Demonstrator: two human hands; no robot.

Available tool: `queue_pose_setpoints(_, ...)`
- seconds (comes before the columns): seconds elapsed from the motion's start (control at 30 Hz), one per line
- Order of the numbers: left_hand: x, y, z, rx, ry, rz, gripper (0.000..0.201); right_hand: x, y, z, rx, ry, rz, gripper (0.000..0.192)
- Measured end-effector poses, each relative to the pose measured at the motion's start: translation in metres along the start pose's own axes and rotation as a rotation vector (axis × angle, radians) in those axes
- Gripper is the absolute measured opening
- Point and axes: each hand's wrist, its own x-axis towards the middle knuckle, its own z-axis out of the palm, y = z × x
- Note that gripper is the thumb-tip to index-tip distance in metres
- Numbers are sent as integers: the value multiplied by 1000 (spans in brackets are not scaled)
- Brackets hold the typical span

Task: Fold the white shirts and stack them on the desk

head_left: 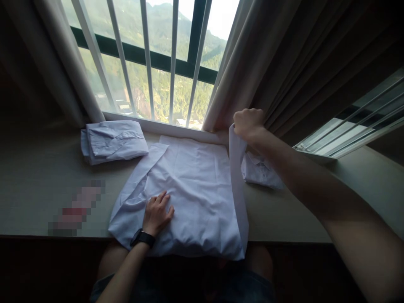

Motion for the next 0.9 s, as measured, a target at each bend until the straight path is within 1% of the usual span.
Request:
queue_pose_setpoints(0.1, 2, 0, 1, 8, -14, 10, 40, 36, -30, 25, 30, 39, -10, 46)
queue_pose_setpoints(0.2, 4, 0, 1, 5, -24, 13, 41, 59, -60, 49, 68, 52, -95, 47)
queue_pose_setpoints(0.3, 5, -1, 3, -2, -27, 7, 41, 68, -85, 67, 85, -8, -189, 46)
queue_pose_setpoints(0.43, 6, -3, 5, 1, -28, 8, 41, 65, -109, 88, 73, -127, -320, 42)
queue_pose_setpoints(0.5, 6, -3, 5, -3, -28, 12, 42, 62, -116, 100, 86, -195, -366, 40)
queue_pose_setpoints(0.6, 6, -3, 5, -7, -21, 12, 42, 61, -122, 118, 114, -286, -381, 40)
queue_pose_setpoints(0.7, 6, -3, 4, -7, -15, 17, 41, 63, -124, 134, 145, -338, -311, 40)
queue_pose_setpoints(0.8, 6, -3, 3, -12, -9, 24, 41, 68, -124, 146, 202, -347, -212, 41)
queue_pose_setpoints(0.87, 6, -3, 3, -12, -5, 25, 41, 72, -123, 151, 233, -345, -196, 47)
queue_pose_setpoints(0.9, 6, -3, 3, -11, -4, 25, 41, 74, -122, 153, 242, -348, -203, 53)
